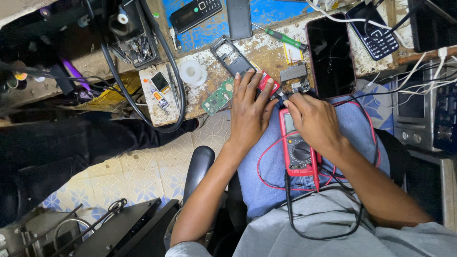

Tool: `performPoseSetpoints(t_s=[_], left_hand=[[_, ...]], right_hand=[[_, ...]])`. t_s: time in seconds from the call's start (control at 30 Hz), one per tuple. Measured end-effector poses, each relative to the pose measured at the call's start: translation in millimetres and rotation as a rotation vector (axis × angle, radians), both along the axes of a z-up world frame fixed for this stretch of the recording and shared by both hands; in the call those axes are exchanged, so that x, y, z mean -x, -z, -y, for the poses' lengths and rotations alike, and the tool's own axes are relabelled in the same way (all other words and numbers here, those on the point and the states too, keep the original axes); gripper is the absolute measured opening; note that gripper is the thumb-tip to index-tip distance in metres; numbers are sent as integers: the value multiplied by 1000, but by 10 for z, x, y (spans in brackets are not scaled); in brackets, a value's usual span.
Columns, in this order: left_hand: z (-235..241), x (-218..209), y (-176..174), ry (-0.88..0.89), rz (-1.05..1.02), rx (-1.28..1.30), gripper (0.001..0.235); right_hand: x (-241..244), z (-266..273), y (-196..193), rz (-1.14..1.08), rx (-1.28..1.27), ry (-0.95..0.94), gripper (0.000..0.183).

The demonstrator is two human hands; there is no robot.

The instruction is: The person uses a multimeter to test a small electronic device, likely a mobile phone, by touching the probes to various points on the circuit board. They then connect a red power bank to the device and continue testing with the multimeter while holding the device.

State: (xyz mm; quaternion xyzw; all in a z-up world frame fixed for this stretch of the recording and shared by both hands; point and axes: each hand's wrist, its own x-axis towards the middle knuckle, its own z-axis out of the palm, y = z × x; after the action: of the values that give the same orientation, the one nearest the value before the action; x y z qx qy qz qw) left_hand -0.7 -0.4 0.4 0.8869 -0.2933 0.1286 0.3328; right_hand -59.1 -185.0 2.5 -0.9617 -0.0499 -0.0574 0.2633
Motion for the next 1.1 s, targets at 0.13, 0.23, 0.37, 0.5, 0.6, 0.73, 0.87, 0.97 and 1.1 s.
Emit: performPoseSetpoints(t_s=[0.13,0.23,0.37,0.5,0.6,0.73,0.87,0.97,1.1], left_hand=[[0,0,3,-1,-1,0,47],[-1,2,2,-1,0,-1,47],[1,3,-5,0,-4,7,46],[2,-1,0,4,5,13,46],[0,-5,3,5,5,15,46],[-3,-4,0,5,5,14,46],[-12,-10,9,5,10,9,48],[-31,-33,-9,8,17,3,49],[-52,-64,-4,12,4,2,50]], right_hand=[[6,2,12,-3,-1,1,22],[5,1,14,2,-4,0,21],[2,2,14,12,-2,0,21],[8,11,51,14,10,0,21],[5,1,18,10,-2,4,21],[-1,-1,-13,6,-24,-9,21],[13,6,15,18,-6,1,21],[12,17,52,23,-5,5,20],[2,12,22,11,-20,3,19]])
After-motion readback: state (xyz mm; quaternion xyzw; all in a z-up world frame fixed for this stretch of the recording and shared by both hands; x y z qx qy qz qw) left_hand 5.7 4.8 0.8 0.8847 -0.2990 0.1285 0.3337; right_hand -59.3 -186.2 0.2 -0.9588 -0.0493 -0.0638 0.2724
